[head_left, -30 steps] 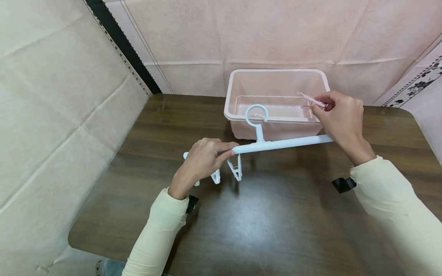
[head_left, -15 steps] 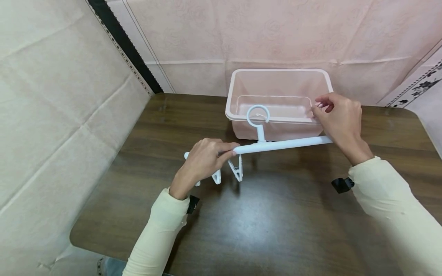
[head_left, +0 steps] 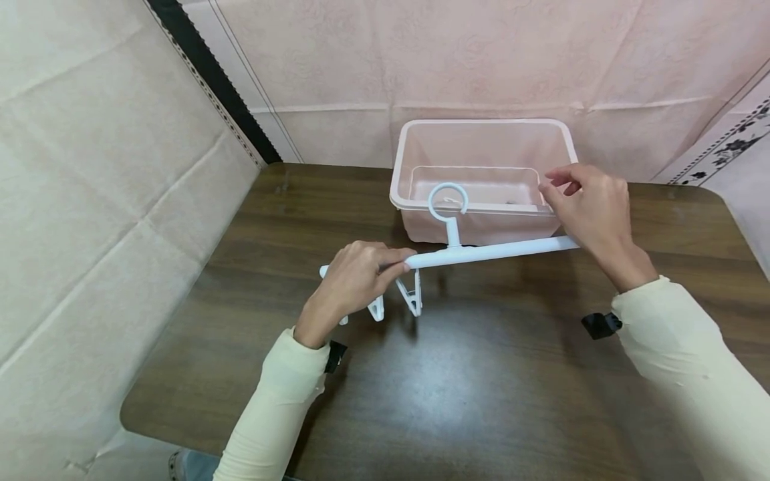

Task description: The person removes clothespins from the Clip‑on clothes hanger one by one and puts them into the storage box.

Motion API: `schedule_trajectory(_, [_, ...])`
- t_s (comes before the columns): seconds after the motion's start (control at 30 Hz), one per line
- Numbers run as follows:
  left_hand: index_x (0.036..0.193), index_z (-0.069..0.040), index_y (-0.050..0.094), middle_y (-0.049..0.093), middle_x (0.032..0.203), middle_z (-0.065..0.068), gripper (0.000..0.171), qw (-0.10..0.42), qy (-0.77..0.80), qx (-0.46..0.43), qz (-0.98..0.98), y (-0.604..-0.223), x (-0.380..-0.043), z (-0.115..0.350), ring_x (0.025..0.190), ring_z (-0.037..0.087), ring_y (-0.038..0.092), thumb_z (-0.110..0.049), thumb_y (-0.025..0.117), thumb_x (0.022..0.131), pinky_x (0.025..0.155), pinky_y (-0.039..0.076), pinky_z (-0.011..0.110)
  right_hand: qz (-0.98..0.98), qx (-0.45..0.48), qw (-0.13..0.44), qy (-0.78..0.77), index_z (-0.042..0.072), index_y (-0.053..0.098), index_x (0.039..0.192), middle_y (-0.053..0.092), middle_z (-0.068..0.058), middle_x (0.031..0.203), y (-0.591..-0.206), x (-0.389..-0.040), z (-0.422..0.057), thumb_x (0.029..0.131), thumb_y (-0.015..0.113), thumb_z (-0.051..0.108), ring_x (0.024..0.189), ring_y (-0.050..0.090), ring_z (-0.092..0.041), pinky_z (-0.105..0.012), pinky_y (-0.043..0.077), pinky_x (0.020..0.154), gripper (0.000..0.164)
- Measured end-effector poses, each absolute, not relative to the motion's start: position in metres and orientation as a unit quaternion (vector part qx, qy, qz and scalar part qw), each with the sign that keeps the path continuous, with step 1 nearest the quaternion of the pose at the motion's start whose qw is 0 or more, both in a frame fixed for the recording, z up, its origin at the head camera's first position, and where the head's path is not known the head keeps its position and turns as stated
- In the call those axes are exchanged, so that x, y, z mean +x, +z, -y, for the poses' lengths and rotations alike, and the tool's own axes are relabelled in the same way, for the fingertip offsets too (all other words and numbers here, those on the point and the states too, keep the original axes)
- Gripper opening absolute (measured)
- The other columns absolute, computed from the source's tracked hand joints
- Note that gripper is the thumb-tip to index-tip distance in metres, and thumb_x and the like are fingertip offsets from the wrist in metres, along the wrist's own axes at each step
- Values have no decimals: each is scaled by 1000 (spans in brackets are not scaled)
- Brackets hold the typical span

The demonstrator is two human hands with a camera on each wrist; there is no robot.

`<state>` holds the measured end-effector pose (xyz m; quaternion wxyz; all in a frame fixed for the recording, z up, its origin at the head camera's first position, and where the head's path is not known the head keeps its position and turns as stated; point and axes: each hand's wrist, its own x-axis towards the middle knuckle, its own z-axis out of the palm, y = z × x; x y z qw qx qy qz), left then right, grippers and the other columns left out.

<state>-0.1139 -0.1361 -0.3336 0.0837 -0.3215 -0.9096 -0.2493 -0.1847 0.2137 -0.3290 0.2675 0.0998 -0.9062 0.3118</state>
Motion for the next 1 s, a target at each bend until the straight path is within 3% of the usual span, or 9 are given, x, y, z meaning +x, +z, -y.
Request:
schedule_trajectory(0.13, [118,-12,76,69,81,-2,24,86,-250,-324,908,-333,-114,136,55,10,41,-16,72,94,50,35,28,904,151,253,310,2,74,113,71,-14,96,-330,-180,-219,92,69,18,80,60,-27,-37,38,72,27])
schedule_trajectory(0.4, [118,-12,76,69,80,-2,25,80,-251,-327,908,-332,-112,137,54,9,39,-16,72,94,48,32,26,910,213,210,287,8,64,132,63,-14,112,-325,-159,-230,94,66,23,90,61,-32,-42,42,74,41])
schedule_trajectory(0.73, [119,-12,76,54,65,-7,25,76,-250,-335,905,-325,-112,137,52,8,36,-16,72,95,48,31,26,906,275,193,256,12,62,135,57,-9,132,-319,-137,-231,89,75,21,110,55,-31,-53,41,87,49])
schedule_trajectory(0.83, [119,-12,76,53,65,-7,25,73,-251,-336,905,-324,-111,136,52,8,36,-16,72,95,48,30,26,904,290,192,246,13,62,135,57,-7,134,-317,-129,-230,87,77,21,115,55,-29,-50,41,92,51])
schedule_trajectory(1.0, [119,-12,76,51,63,-8,25,70,-243,-354,900,-321,-109,134,53,8,35,-17,71,95,48,30,25,895,332,185,232,16,64,133,59,-5,134,-315,-120,-229,84,81,23,119,55,-26,-36,40,98,52])
